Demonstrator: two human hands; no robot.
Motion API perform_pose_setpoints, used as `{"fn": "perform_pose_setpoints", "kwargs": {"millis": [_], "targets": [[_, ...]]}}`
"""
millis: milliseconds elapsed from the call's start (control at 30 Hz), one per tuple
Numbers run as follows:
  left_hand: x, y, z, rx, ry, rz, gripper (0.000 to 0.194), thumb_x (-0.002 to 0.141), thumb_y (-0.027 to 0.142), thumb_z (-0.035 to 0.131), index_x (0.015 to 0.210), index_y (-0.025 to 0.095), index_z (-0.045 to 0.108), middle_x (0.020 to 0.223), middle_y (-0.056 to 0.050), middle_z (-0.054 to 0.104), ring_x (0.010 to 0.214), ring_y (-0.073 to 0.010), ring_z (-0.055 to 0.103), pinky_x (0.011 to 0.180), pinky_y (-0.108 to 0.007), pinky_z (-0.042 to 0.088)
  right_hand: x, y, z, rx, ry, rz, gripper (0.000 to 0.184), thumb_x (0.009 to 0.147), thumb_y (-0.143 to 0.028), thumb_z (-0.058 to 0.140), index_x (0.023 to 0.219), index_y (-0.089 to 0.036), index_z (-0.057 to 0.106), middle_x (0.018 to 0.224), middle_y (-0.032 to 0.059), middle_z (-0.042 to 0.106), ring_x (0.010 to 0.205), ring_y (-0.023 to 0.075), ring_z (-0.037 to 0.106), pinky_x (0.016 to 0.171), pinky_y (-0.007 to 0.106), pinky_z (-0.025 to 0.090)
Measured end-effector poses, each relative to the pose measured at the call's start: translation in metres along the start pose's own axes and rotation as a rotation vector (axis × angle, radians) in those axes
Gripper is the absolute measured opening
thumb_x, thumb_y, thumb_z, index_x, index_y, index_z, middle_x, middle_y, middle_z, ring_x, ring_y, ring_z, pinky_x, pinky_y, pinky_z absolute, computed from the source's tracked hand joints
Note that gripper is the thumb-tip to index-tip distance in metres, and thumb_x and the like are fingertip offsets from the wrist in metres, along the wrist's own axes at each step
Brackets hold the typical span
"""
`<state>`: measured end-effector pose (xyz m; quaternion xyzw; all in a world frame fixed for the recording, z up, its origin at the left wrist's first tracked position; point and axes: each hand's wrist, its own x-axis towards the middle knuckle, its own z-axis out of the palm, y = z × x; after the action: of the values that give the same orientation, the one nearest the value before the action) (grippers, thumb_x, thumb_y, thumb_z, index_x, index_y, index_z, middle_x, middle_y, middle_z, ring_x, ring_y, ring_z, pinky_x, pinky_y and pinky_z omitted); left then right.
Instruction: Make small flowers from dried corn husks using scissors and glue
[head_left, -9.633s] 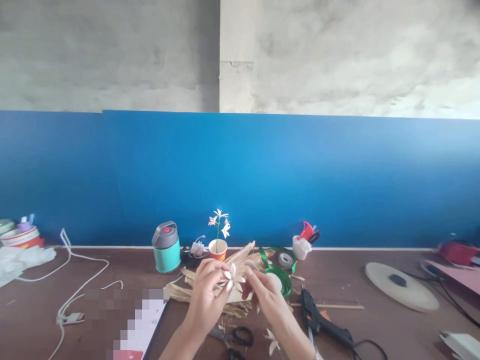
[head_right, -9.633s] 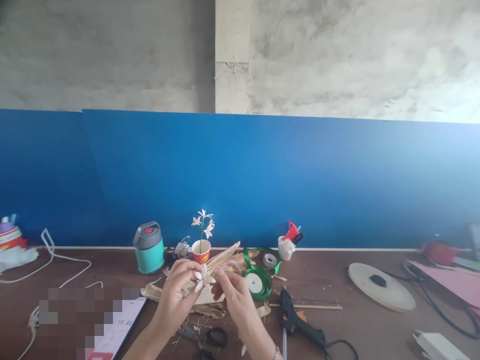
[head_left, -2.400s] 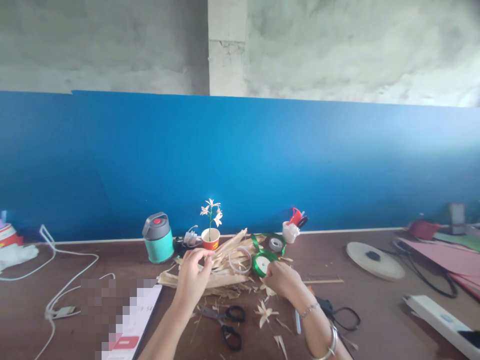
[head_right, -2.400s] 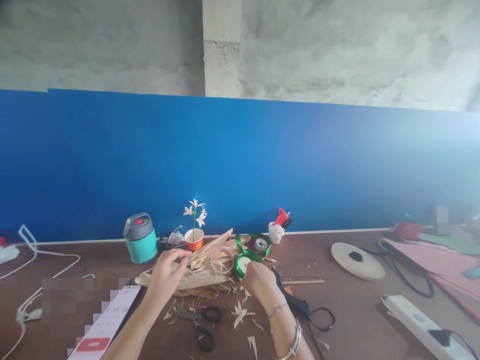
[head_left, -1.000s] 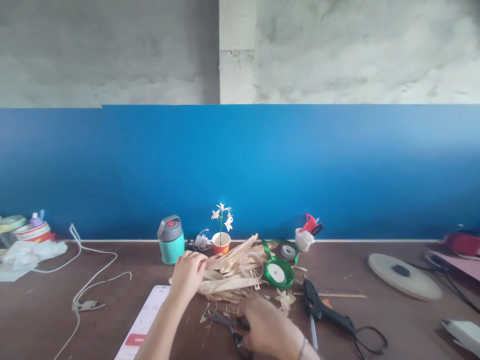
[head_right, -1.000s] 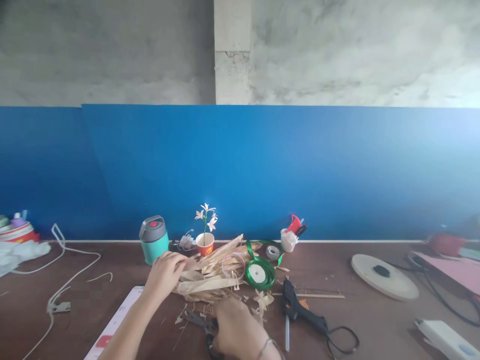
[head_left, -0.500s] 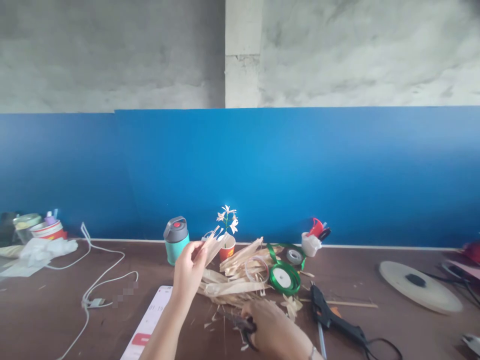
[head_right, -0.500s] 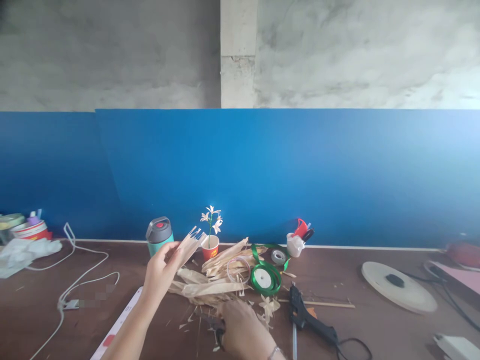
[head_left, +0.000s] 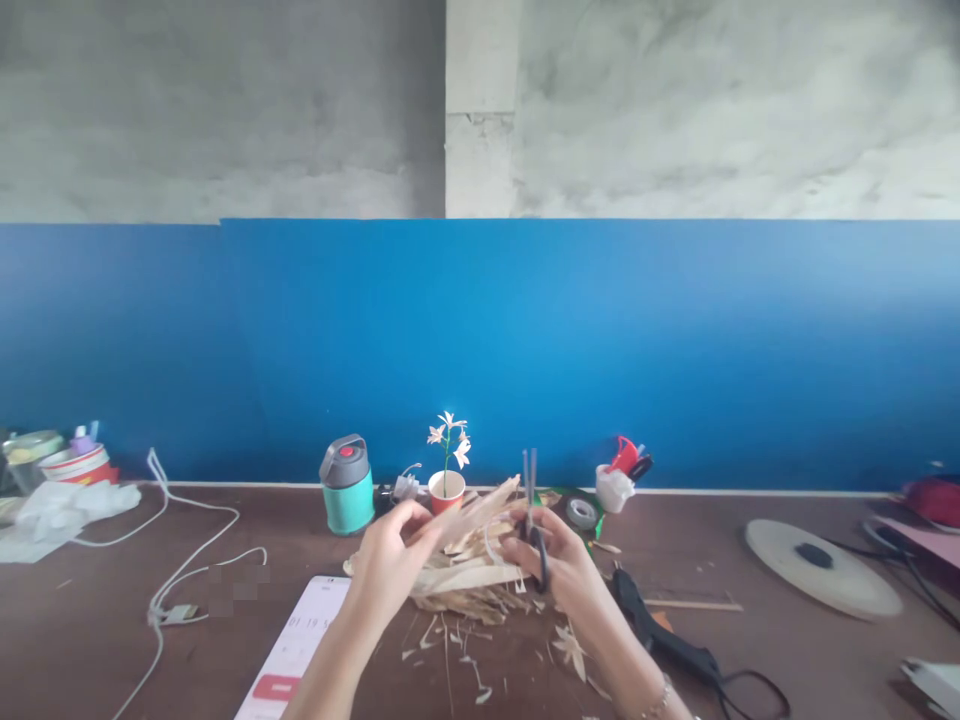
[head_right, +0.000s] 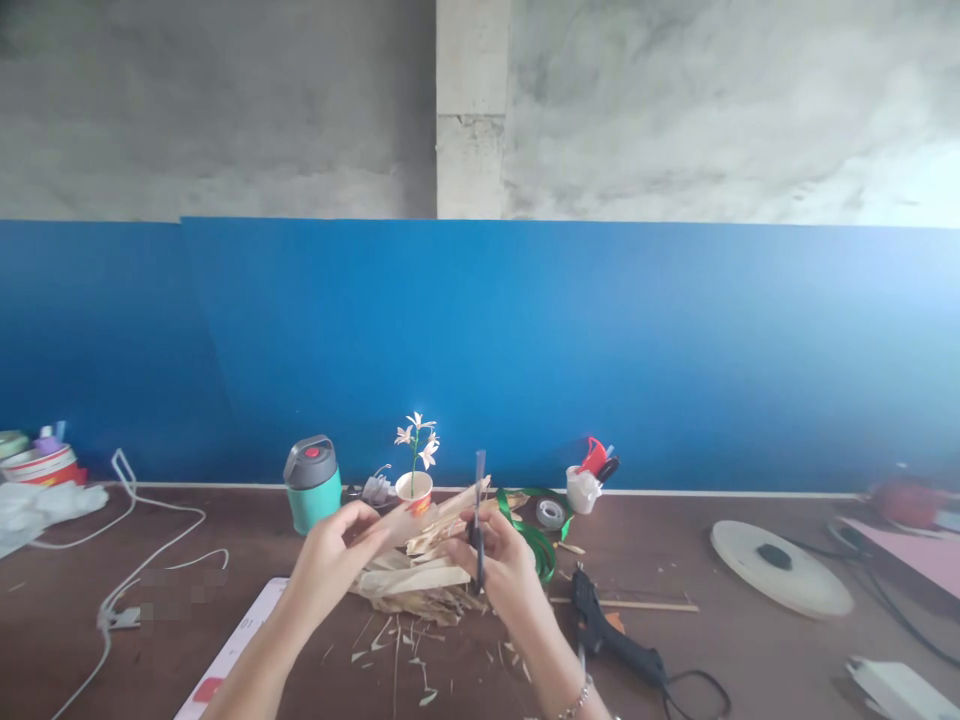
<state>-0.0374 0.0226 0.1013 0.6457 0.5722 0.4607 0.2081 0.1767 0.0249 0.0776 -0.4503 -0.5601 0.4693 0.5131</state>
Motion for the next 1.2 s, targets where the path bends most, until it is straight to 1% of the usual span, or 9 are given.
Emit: {"fn": "perform_pose_setpoints", "kwargs": {"millis": [133, 267, 367, 467, 567, 700, 900, 1067, 1200], "targets": [[-0.007, 0.005, 0.007, 0.039, -0.175, 0.064, 0.008, 0.070, 0.020, 0.058, 0.073, 0.022, 0.065, 0.070, 0.001, 0.069, 0.067, -0.0198, 0.063, 0.061, -0.026, 0.043, -0.002, -0.001, 0.017, 0.286, 0.066, 0.049, 0.044, 0.050, -0.026, 0.083, 0.083, -0.020, 0.055, 0.057, -0.0058, 0.057, 0.051, 0.0104, 0.050, 0.049, 0.020, 0.036], [-0.013, 0.006, 0.011, 0.031, 0.123, 0.347, 0.020, 0.073, 0.019, 0.061, 0.092, 0.023, 0.066, 0.093, -0.006, 0.070, 0.090, -0.0245, 0.061, 0.082, -0.034, 0.044, -0.004, -0.001, 0.021, 0.387, 0.225, 0.080, 0.039, 0.054, -0.026, 0.080, 0.084, -0.020, 0.054, 0.056, -0.0061, 0.057, 0.048, 0.0090, 0.047, 0.045, 0.018, 0.033], [-0.018, 0.007, 0.019, 0.013, 0.179, 0.465, 0.009, 0.079, 0.024, 0.058, 0.074, 0.022, 0.067, 0.074, -0.005, 0.068, 0.075, -0.0211, 0.060, 0.076, -0.032, 0.044, -0.003, -0.001, 0.022, 0.533, 0.374, 0.062, 0.038, 0.056, -0.026, 0.078, 0.084, -0.021, 0.053, 0.056, -0.0057, 0.058, 0.051, 0.0103, 0.050, 0.048, 0.019, 0.036], [-0.022, 0.009, 0.033, -0.052, -0.058, 0.191, 0.025, 0.080, 0.039, 0.058, 0.067, 0.020, 0.069, 0.057, -0.003, 0.063, 0.054, -0.0165, 0.054, 0.056, -0.026, 0.040, -0.003, 0.003, 0.028, 0.638, 0.427, 0.062, 0.042, 0.052, -0.027, 0.079, 0.084, -0.021, 0.052, 0.057, -0.0049, 0.059, 0.052, 0.0119, 0.052, 0.048, 0.020, 0.038], [-0.023, 0.012, 0.046, -0.387, -0.202, -0.094, 0.035, 0.079, 0.048, 0.056, 0.075, 0.018, 0.072, 0.065, -0.004, 0.067, 0.062, -0.0175, 0.059, 0.057, -0.024, 0.041, -0.008, 0.006, 0.038, 0.632, 0.401, 0.060, 0.045, 0.053, -0.029, 0.080, 0.088, -0.022, 0.052, 0.062, -0.0042, 0.061, 0.051, 0.0116, 0.051, 0.049, 0.021, 0.038], [-0.020, 0.011, 0.048, -0.696, -0.042, -0.313, 0.032, 0.070, 0.047, 0.067, 0.067, 0.015, 0.069, 0.058, -0.002, 0.064, 0.057, -0.0151, 0.055, 0.053, -0.023, 0.038, -0.016, 0.007, 0.049, 0.523, 0.272, 0.081, 0.042, 0.057, -0.029, 0.080, 0.088, -0.021, 0.052, 0.060, -0.0050, 0.058, 0.054, 0.0111, 0.050, 0.051, 0.020, 0.038], [-0.004, 0.000, 0.025, -0.710, 0.191, -0.334, 0.027, 0.064, 0.041, 0.069, 0.069, 0.015, 0.068, 0.064, -0.004, 0.066, 0.068, -0.0185, 0.060, 0.062, -0.025, 0.043, -0.017, 0.008, 0.043, 0.365, -0.093, 0.127, 0.028, 0.072, -0.039, 0.070, 0.082, -0.019, 0.053, 0.062, -0.0033, 0.058, 0.058, 0.0106, 0.050, 0.055, 0.020, 0.036], [0.006, -0.009, 0.011, -0.696, 0.174, -0.321, 0.031, 0.064, 0.043, 0.068, 0.074, 0.014, 0.069, 0.073, -0.007, 0.070, 0.078, -0.0224, 0.063, 0.072, -0.030, 0.049, -0.021, 0.004, 0.043, 0.215, -0.395, 0.097, 0.043, 0.065, -0.052, 0.072, 0.083, -0.018, 0.055, 0.062, -0.0026, 0.057, 0.061, 0.0128, 0.050, 0.057, 0.022, 0.037], [0.005, -0.007, 0.009, -0.712, 0.110, -0.361, 0.028, 0.064, 0.040, 0.068, 0.073, 0.014, 0.067, 0.073, -0.005, 0.071, 0.077, -0.0215, 0.066, 0.070, -0.029, 0.051, -0.025, 0.000, 0.047, 0.226, -0.398, 0.123, 0.049, 0.058, -0.056, 0.076, 0.082, -0.018, 0.056, 0.064, -0.0040, 0.052, 0.058, 0.0108, 0.046, 0.053, 0.021, 0.037]]}}
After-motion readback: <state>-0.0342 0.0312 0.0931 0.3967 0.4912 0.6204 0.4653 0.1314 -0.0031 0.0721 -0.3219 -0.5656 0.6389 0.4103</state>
